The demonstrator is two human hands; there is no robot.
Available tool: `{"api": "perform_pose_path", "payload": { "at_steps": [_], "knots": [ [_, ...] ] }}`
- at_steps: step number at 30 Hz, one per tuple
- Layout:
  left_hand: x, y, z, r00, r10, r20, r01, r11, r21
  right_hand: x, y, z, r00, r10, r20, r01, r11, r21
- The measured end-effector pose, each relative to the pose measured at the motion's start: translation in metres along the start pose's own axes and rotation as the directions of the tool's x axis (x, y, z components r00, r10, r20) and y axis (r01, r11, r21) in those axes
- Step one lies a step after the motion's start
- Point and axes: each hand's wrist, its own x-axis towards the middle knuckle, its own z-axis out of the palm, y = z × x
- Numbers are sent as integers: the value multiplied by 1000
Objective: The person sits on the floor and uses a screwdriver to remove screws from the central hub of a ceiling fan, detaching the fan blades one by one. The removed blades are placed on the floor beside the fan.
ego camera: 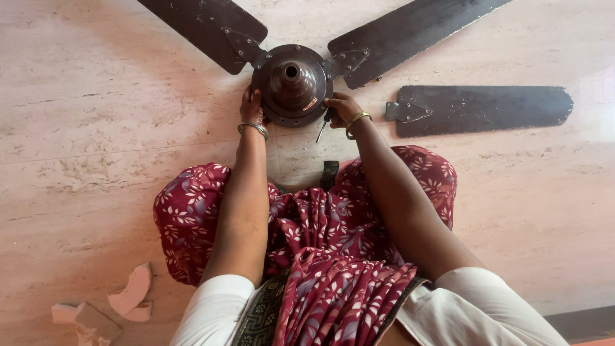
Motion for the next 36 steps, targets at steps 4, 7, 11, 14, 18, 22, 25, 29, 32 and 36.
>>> {"api": "perform_pose_path", "payload": {
  "at_steps": [4,7,11,14,18,22,25,29,32,36],
  "knots": [
    [16,-7,-4,991,134,0,-132,978,164,7,3,-8,999,30,16,-30,999,32],
    [18,-11,-5,984,175,5,-175,979,103,9,5,-12,998,39,42,-43,995,88],
    [6,-18,-6,990,118,-81,-112,991,70,9,11,-16,991,13,137,-40,979,199],
    [-4,-22,-9,978,186,-96,-168,972,166,2,13,-17,992,35,121,-51,990,134],
    [-11,-21,-18,985,150,-87,-139,983,124,-16,10,-10,988,91,124,-100,992,70],
    [-12,-25,-24,970,218,-110,-175,935,308,-38,-1,-1,990,130,49,-119,977,-178],
    [-11,-25,-23,983,146,-109,-107,948,301,-52,-9,3,996,72,-56,-88,921,-379],
    [-24,-19,-17,996,0,-92,24,964,266,-68,-22,-10,960,-277,-45,234,878,-418],
    [-58,-5,-6,962,272,-10,-125,474,872,-84,-42,-41,764,-628,-149,591,774,-228],
    [-128,14,22,915,358,186,-252,148,957,-94,-57,-55,660,-604,-446,587,786,-196]
  ]
}}
